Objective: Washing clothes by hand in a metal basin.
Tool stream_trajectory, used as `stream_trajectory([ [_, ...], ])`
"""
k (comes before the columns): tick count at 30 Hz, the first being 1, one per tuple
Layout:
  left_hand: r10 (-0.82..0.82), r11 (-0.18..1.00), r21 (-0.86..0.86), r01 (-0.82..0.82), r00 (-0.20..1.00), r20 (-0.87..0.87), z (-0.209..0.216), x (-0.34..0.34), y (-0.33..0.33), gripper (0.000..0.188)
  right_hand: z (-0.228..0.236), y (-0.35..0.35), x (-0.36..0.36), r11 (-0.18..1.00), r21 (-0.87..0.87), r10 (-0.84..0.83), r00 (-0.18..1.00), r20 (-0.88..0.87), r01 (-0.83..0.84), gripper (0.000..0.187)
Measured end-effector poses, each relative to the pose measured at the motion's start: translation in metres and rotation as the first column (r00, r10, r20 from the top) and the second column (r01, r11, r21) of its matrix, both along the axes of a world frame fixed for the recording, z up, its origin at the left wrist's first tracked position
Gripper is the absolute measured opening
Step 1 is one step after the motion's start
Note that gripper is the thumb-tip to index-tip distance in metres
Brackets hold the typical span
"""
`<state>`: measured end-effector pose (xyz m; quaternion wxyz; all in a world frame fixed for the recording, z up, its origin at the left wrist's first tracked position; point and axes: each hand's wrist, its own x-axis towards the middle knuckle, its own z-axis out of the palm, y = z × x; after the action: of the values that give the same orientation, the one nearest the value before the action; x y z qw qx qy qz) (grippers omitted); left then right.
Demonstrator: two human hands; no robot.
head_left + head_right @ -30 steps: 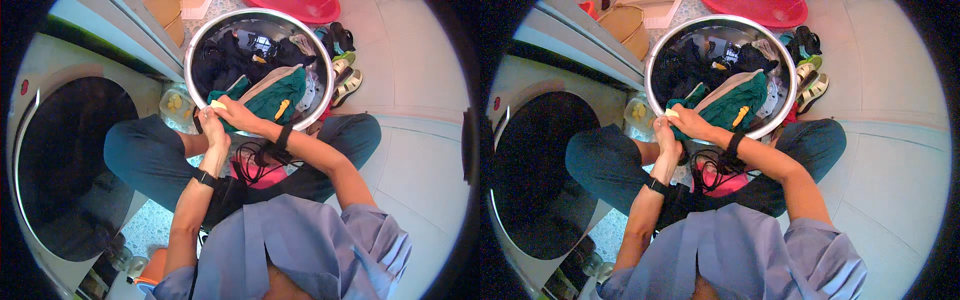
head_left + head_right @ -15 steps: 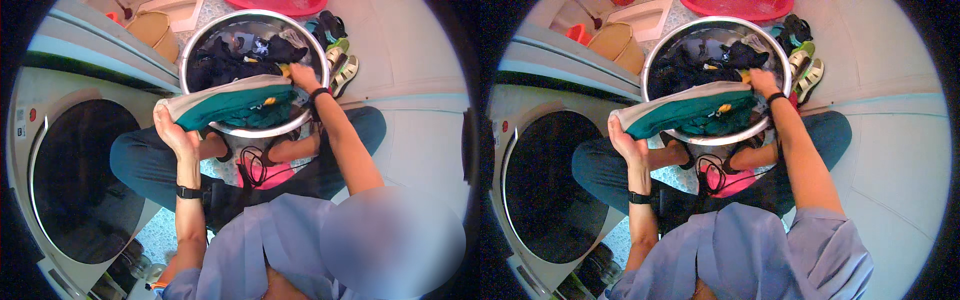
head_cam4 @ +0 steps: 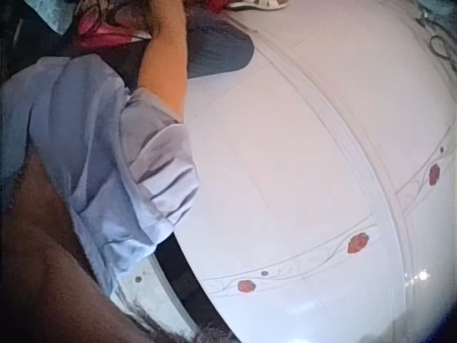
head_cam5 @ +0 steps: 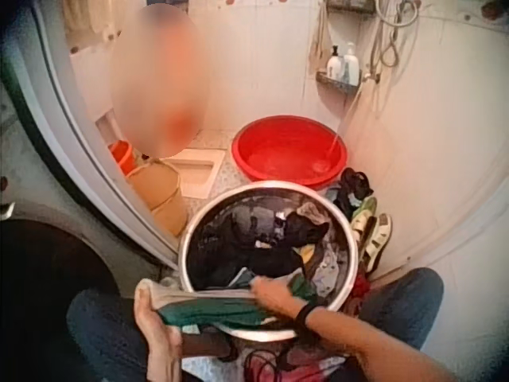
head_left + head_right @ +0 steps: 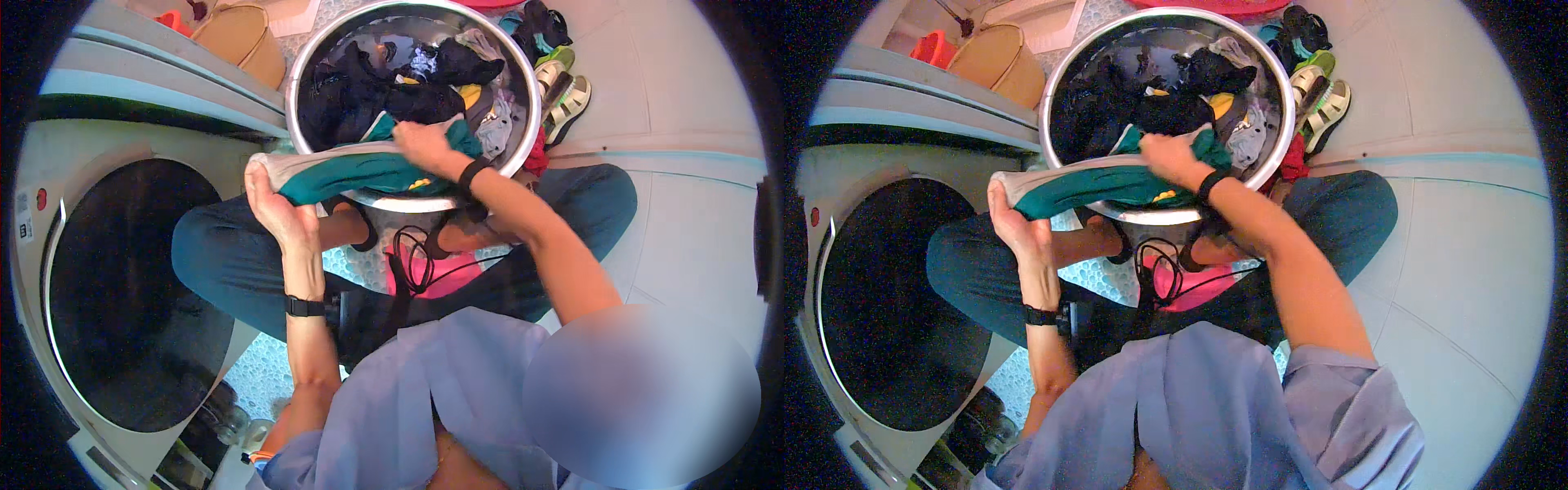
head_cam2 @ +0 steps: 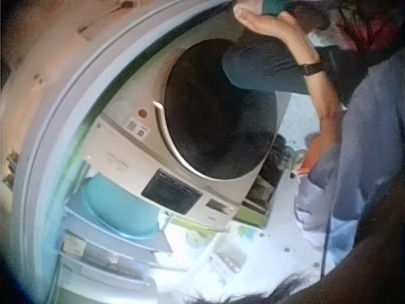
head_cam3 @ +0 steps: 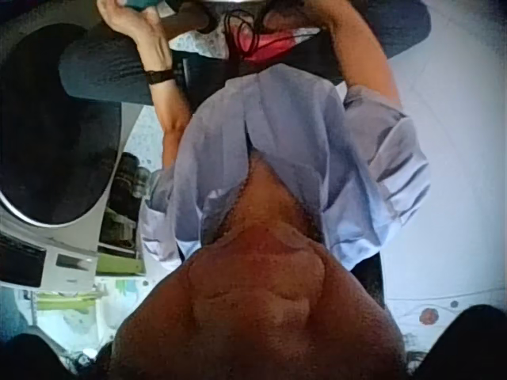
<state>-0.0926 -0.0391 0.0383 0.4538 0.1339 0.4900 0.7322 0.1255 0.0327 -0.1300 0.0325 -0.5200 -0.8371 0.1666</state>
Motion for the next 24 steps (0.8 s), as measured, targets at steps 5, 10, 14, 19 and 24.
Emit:
stream_trajectory([
  [5,0.085,0.992,0.086,-0.088,0.996,0.035,0.000,-0.011,0.002,0.021,0.006,0.012,0.038,0.990,0.136,0.019,0.991,0.134,-0.037,0.020],
  [10,0.163,0.980,0.111,-0.166,0.986,0.037,-0.009,-0.024,0.005,0.022,0.015,0.017,0.058,0.992,0.110,0.039,0.987,0.155,-0.056,0.020],
  [14,0.017,0.987,0.159,-0.029,0.997,0.071,-0.005,-0.014,0.007,0.016,0.011,0.024,0.110,1.000,0.009,0.017,0.944,0.329,-0.021,0.023],
  [19,-0.150,0.983,-0.090,0.157,0.986,0.078,-0.025,0.032,0.000,0.019,0.077,0.025,0.042,0.968,-0.237,-0.082,0.997,-0.004,0.079,0.032],
  [24,-0.179,0.944,-0.254,0.212,0.973,0.147,-0.061,0.036,0.014,0.020,0.083,-0.019,-0.104,0.865,-0.436,-0.378,0.251,-0.891,-0.247,0.027],
])
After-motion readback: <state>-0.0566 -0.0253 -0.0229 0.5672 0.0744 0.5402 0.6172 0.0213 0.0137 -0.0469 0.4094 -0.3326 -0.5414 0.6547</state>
